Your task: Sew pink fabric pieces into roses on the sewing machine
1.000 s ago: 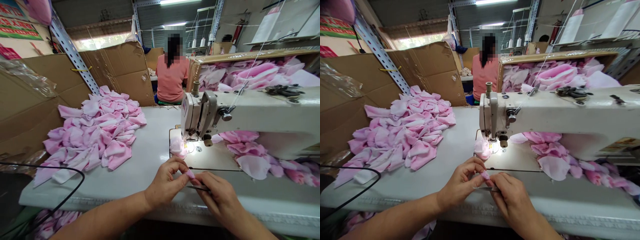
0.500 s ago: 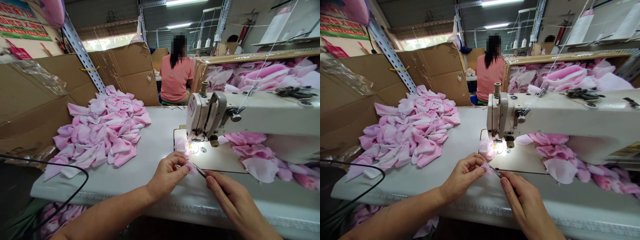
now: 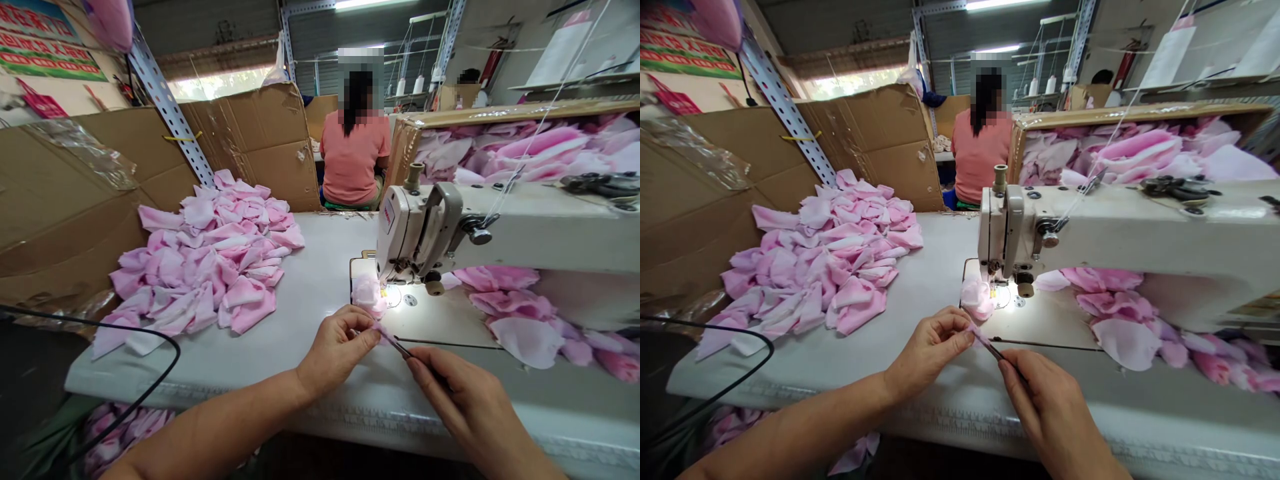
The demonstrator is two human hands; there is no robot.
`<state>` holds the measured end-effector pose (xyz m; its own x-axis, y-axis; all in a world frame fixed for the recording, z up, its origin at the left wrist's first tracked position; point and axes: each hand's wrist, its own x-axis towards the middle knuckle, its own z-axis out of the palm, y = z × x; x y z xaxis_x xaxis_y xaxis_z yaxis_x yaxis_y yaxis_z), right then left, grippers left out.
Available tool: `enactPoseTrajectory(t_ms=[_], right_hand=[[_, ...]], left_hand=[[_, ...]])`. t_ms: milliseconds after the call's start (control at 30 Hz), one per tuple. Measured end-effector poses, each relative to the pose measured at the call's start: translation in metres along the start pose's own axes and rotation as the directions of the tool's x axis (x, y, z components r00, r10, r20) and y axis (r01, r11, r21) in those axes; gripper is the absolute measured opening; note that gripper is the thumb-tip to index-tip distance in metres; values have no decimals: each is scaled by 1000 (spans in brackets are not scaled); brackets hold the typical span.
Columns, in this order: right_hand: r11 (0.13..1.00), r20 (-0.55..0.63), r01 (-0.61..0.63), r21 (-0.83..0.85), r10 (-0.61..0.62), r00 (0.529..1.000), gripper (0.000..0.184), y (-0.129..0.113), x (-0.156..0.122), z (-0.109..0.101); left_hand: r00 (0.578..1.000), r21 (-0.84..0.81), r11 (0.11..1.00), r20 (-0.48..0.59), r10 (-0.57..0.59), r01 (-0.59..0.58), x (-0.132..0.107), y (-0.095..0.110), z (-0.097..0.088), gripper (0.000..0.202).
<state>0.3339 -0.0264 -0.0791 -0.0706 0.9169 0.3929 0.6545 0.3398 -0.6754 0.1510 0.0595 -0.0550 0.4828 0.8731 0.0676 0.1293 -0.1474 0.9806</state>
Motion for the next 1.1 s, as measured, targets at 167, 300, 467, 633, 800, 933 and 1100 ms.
enactPoseTrajectory(t_ms=[167,300,467,633,800,933,1100], right_hand=[[990,53,-135,47,132,990,20,6,-4,0],[952,195,-292,88,271,943,34,12,-2,-6],[855,367,-504,125,432,824,42,16,4,-15],[677,533,-690,257,496,686,40,20,7,-14],[541,610,-763,354,485,627,38,20,18,-12],[520,620,-776,358,489,614,32,19,35,-9],[456,610,-783,422,496,618,25,20,56,0]], left_hand=[[986,202,965,20,165,-166,8,4,-10,18],[821,494,657,302,484,-569,34,6,-23,16],[695,662,230,621,363,-713,73,-5,-32,13],[703,682,181,658,272,-708,90,-12,-31,16],[722,712,164,623,301,-683,92,-15,-27,12],[708,697,201,584,397,-688,89,-19,-25,10],[706,683,258,527,473,-683,89,-22,-27,18]])
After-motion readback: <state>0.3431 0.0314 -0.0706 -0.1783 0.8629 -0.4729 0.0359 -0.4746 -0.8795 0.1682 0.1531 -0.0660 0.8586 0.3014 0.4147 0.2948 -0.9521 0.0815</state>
